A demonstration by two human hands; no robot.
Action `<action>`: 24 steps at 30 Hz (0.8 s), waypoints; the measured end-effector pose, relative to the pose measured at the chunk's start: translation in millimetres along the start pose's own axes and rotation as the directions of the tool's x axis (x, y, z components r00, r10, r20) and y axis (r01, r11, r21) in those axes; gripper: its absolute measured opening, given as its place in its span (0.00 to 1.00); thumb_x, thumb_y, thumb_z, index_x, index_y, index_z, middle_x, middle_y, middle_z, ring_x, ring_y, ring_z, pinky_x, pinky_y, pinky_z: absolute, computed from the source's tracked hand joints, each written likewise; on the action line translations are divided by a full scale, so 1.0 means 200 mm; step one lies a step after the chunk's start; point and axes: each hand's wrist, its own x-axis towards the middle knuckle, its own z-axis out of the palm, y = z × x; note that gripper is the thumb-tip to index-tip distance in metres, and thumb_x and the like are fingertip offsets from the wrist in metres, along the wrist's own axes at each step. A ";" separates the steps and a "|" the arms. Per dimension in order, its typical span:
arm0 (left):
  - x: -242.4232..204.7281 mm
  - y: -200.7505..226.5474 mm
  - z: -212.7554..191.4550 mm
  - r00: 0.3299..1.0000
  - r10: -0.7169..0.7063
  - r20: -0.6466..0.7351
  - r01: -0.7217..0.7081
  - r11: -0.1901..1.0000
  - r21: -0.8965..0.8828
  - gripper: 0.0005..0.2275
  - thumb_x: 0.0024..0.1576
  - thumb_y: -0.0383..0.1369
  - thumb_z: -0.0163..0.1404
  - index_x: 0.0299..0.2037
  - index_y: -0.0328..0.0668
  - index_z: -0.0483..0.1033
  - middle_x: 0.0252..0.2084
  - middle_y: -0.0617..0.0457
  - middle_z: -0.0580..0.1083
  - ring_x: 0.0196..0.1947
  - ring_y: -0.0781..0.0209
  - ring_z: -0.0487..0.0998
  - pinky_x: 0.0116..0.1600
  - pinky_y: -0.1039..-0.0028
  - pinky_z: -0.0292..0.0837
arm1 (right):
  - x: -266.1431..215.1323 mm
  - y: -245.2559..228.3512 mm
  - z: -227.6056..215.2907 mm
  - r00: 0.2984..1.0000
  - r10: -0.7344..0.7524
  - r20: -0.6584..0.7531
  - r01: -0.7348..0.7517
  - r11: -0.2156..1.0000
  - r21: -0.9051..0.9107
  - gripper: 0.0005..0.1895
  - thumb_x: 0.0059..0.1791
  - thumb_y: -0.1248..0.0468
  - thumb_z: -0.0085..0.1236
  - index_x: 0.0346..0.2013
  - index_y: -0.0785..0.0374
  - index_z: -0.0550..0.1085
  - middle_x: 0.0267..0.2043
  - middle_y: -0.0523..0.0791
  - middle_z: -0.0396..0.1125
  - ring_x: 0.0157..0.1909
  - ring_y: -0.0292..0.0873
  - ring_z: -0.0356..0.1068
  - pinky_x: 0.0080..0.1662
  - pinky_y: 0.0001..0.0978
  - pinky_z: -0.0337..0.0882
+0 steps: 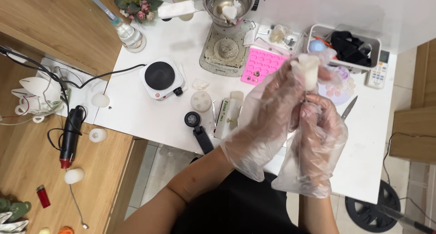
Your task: Sculpting and assembling decorative wax flowers at a workbench.
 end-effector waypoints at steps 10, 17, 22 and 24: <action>-0.04 0.03 0.08 1.000 0.018 0.013 -0.019 0.997 0.078 0.16 0.78 0.43 0.45 0.62 0.36 0.64 0.49 0.51 0.72 0.49 0.70 0.72 0.59 0.79 0.72 | 0.01 0.08 -0.08 0.997 -0.015 -0.075 0.020 0.998 0.063 0.11 0.58 0.64 0.61 0.52 0.68 0.74 0.45 0.40 0.69 0.44 0.30 0.65 0.48 0.19 0.67; -0.02 0.03 0.07 0.999 -0.040 -0.014 0.041 0.997 0.065 0.19 0.76 0.42 0.45 0.68 0.36 0.60 0.52 0.51 0.72 0.52 0.68 0.72 0.59 0.77 0.72 | 0.04 0.06 -0.07 0.998 -0.038 -0.044 0.043 0.992 0.121 0.13 0.57 0.62 0.63 0.51 0.68 0.75 0.46 0.42 0.71 0.45 0.33 0.67 0.49 0.23 0.69; -0.03 -0.01 0.03 0.999 -0.046 -0.022 0.047 0.998 0.050 0.18 0.77 0.41 0.45 0.66 0.34 0.61 0.52 0.52 0.70 0.53 0.68 0.71 0.63 0.76 0.70 | 0.06 0.13 -0.12 0.997 -0.070 -0.017 0.072 0.991 0.114 0.14 0.58 0.61 0.64 0.51 0.69 0.75 0.49 0.43 0.72 0.47 0.33 0.69 0.55 0.24 0.71; -0.02 -0.02 0.03 0.996 -0.070 -0.048 0.072 0.997 0.038 0.20 0.74 0.41 0.46 0.69 0.37 0.61 0.58 0.54 0.71 0.57 0.69 0.71 0.64 0.77 0.68 | 0.07 0.24 -0.19 0.996 -0.094 -0.005 0.094 0.988 0.127 0.13 0.59 0.62 0.66 0.49 0.70 0.74 0.47 0.44 0.71 0.44 0.33 0.68 0.51 0.22 0.70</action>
